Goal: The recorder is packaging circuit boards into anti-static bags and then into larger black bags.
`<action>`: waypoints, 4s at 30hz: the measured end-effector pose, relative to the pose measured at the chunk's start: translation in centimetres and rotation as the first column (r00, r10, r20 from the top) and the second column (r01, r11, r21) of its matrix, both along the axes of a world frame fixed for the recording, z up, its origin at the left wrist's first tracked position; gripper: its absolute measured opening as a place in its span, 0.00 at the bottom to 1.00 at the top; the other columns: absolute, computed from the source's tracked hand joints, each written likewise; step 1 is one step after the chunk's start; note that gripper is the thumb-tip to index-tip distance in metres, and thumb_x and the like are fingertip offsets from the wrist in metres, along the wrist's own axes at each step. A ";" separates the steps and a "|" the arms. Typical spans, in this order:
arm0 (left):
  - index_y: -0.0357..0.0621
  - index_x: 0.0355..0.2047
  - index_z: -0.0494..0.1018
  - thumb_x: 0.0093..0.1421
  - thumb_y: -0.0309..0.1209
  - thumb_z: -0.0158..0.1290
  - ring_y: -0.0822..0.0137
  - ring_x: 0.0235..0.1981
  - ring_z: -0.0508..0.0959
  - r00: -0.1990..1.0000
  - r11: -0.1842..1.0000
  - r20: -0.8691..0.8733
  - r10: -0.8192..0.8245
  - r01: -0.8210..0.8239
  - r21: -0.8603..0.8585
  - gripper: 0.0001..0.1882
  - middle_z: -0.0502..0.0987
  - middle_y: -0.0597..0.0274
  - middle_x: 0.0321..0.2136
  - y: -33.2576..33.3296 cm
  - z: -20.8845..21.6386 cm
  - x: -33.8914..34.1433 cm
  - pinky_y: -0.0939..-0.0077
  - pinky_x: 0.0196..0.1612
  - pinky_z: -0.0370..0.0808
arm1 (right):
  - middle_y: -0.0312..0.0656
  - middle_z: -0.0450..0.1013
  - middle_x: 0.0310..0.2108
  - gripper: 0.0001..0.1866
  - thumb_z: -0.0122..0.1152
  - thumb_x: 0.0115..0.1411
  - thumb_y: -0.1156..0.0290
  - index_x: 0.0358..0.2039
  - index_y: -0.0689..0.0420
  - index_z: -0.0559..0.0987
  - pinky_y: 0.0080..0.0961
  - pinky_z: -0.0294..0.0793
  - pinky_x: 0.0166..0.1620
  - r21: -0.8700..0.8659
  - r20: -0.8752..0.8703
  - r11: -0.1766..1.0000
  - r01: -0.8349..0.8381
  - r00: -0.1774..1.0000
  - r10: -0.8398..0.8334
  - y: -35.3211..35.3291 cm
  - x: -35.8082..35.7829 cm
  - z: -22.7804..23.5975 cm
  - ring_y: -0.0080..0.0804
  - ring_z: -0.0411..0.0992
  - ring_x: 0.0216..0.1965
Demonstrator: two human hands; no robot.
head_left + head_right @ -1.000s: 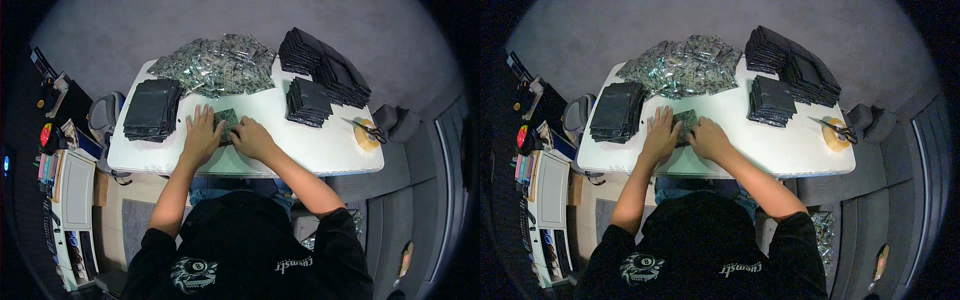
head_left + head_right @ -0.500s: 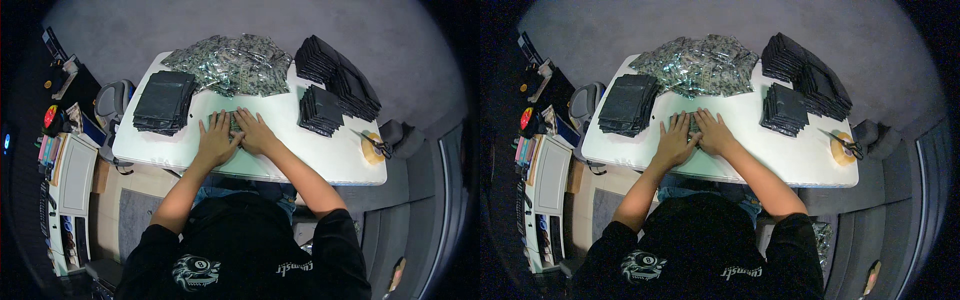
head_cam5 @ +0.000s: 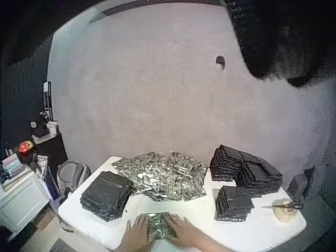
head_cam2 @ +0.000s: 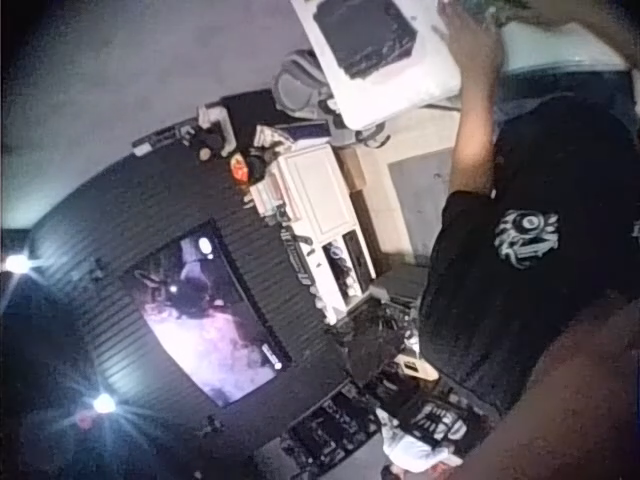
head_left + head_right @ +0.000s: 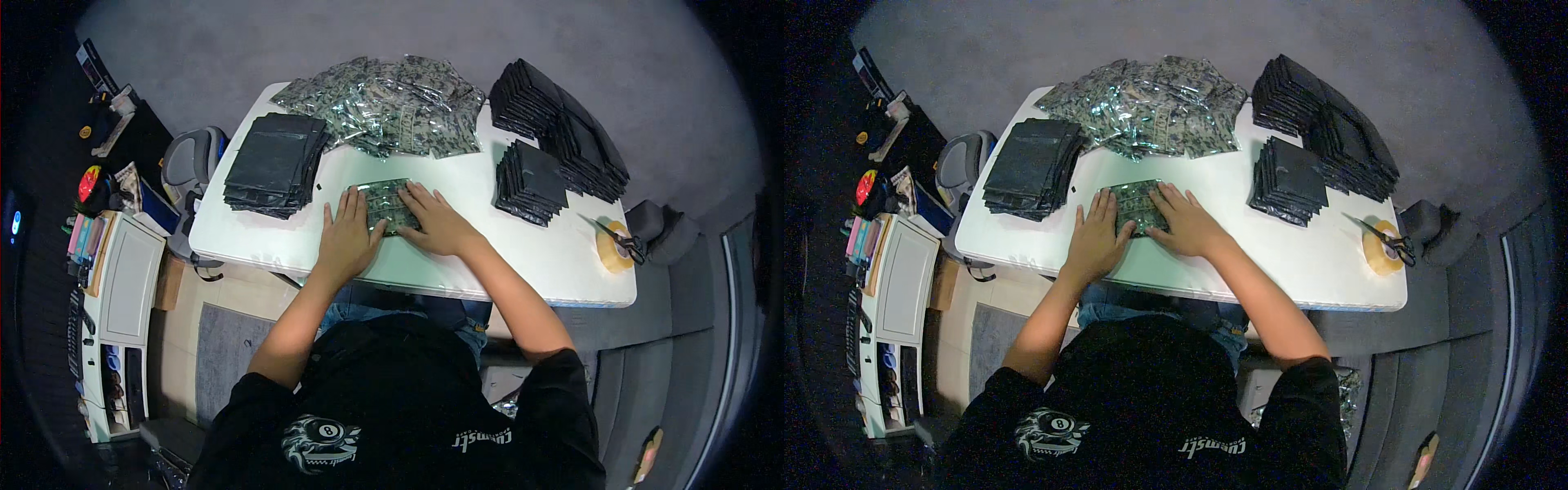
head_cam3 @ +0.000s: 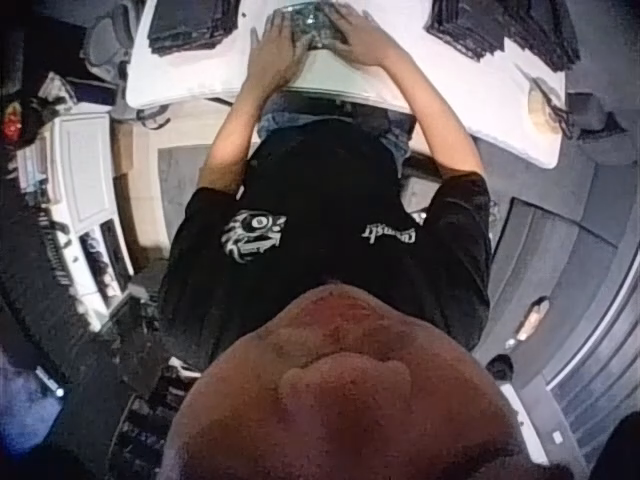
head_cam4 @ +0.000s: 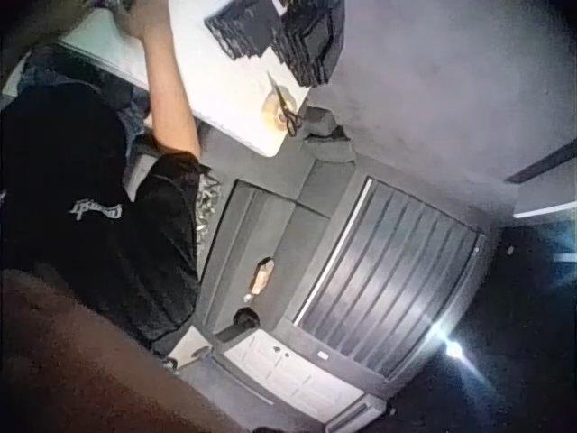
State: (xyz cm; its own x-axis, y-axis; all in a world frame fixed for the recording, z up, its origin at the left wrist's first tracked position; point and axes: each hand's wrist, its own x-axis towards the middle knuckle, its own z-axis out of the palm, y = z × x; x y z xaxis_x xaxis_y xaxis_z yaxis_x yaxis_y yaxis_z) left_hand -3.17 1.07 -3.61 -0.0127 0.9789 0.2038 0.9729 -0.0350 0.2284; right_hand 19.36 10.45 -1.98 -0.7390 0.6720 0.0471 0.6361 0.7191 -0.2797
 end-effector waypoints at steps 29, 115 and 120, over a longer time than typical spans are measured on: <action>0.40 0.40 0.84 0.63 0.30 0.64 0.51 0.46 0.81 0.975 0.831 0.193 0.113 -0.199 0.519 0.07 0.86 0.56 0.40 -2.2 8.3 -13.6 0.57 0.54 0.73 | 0.51 0.71 0.58 0.23 0.73 0.62 0.64 0.57 0.53 0.80 0.41 0.73 0.64 -0.082 -0.480 0.978 -0.194 0.867 0.132 -0.3 -14.6 5.3 0.51 0.72 0.62; 0.31 0.71 0.65 0.72 0.45 0.53 0.39 0.78 0.55 0.991 0.977 0.089 -0.103 0.085 0.193 0.35 0.63 0.40 0.73 0.5 0.3 -0.6 0.46 0.78 0.53 | 0.61 0.77 0.22 0.14 0.68 0.55 0.64 0.22 0.63 0.81 0.47 0.82 0.38 -0.308 -0.400 0.898 0.315 0.813 -0.422 -2.0 -2.2 2.5 0.63 0.80 0.28; 0.48 0.76 0.63 0.73 0.54 0.48 0.39 0.79 0.54 0.994 0.993 -0.051 -0.093 0.096 0.064 0.37 0.60 0.47 0.77 0.2 0.4 -0.7 0.34 0.78 0.47 | 0.57 0.77 0.20 0.17 0.65 0.61 0.62 0.24 0.65 0.81 0.42 0.81 0.35 -0.476 -0.364 0.834 0.278 0.801 -0.475 -1.8 -1.7 1.8 0.51 0.81 0.23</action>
